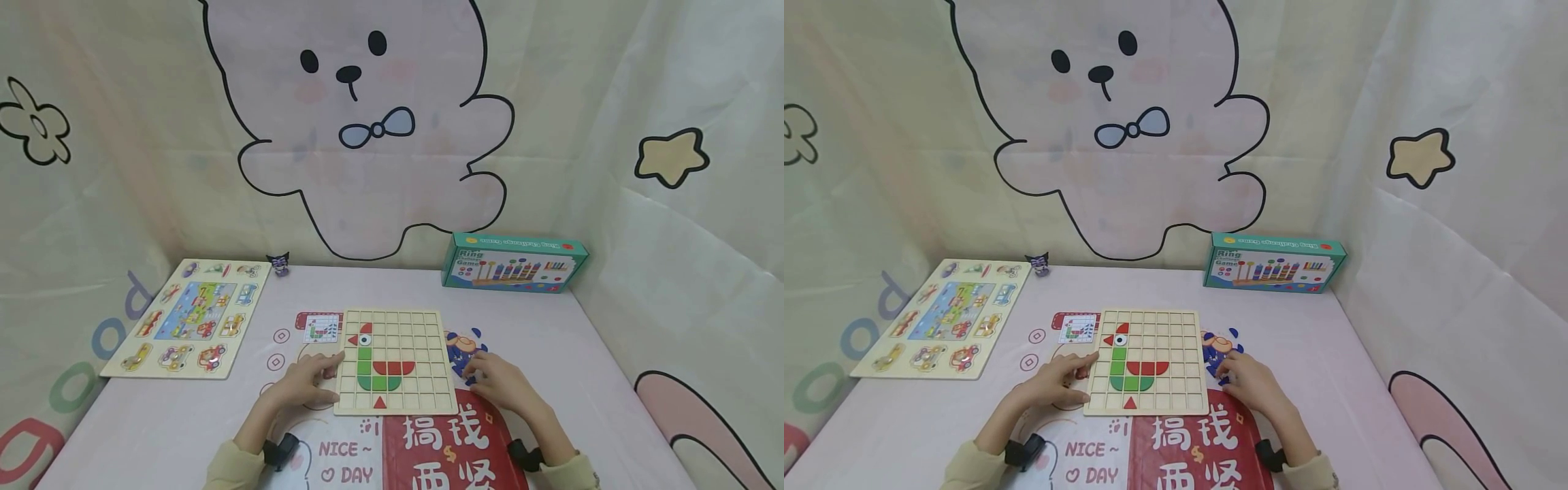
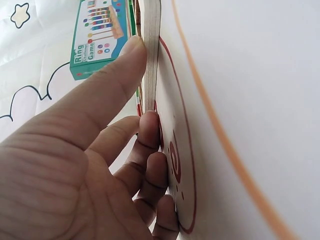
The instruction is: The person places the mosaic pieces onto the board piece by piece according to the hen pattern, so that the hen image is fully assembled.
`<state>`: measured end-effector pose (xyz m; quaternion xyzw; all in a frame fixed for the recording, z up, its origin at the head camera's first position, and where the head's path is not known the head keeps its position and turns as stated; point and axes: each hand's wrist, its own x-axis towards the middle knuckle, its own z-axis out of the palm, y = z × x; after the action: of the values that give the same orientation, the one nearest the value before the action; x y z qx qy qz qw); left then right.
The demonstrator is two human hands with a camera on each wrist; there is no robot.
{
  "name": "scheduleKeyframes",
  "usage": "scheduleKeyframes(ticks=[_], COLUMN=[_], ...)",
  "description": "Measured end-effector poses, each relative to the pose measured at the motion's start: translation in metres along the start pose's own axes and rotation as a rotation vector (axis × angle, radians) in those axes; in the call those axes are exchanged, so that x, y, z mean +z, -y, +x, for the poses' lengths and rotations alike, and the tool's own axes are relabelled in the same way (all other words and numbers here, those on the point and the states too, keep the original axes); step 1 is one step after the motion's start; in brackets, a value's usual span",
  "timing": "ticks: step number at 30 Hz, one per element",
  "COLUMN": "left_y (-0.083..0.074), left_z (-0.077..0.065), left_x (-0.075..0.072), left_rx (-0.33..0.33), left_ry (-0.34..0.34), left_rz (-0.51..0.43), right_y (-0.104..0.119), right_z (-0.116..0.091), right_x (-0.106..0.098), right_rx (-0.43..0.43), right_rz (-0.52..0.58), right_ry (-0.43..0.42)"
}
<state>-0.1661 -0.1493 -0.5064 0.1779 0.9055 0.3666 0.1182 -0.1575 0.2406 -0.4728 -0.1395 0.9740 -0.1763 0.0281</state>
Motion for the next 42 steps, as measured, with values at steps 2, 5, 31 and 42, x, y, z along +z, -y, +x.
scheduleKeyframes(ticks=[2,5,31,42], left_y=[0.0,-0.001,0.001,0.001], left_z=[0.0,-0.001,0.0,0.0], left_x=[0.0,0.0,-0.001,0.001], left_rx=[0.0,-0.001,-0.017,-0.012], left_ry=[0.0,-0.001,0.0,-0.001], left_rz=[-0.002,-0.005,-0.012,-0.009], right_y=[-0.002,-0.003,0.001,0.014], right_z=[-0.001,-0.001,0.005,0.018], right_x=[0.0,0.001,-0.003,-0.002], right_rx=[0.009,0.015,-0.069,-0.176], right_rz=[-0.004,-0.018,-0.007,-0.033], right_ry=[0.001,0.005,-0.025,-0.048])
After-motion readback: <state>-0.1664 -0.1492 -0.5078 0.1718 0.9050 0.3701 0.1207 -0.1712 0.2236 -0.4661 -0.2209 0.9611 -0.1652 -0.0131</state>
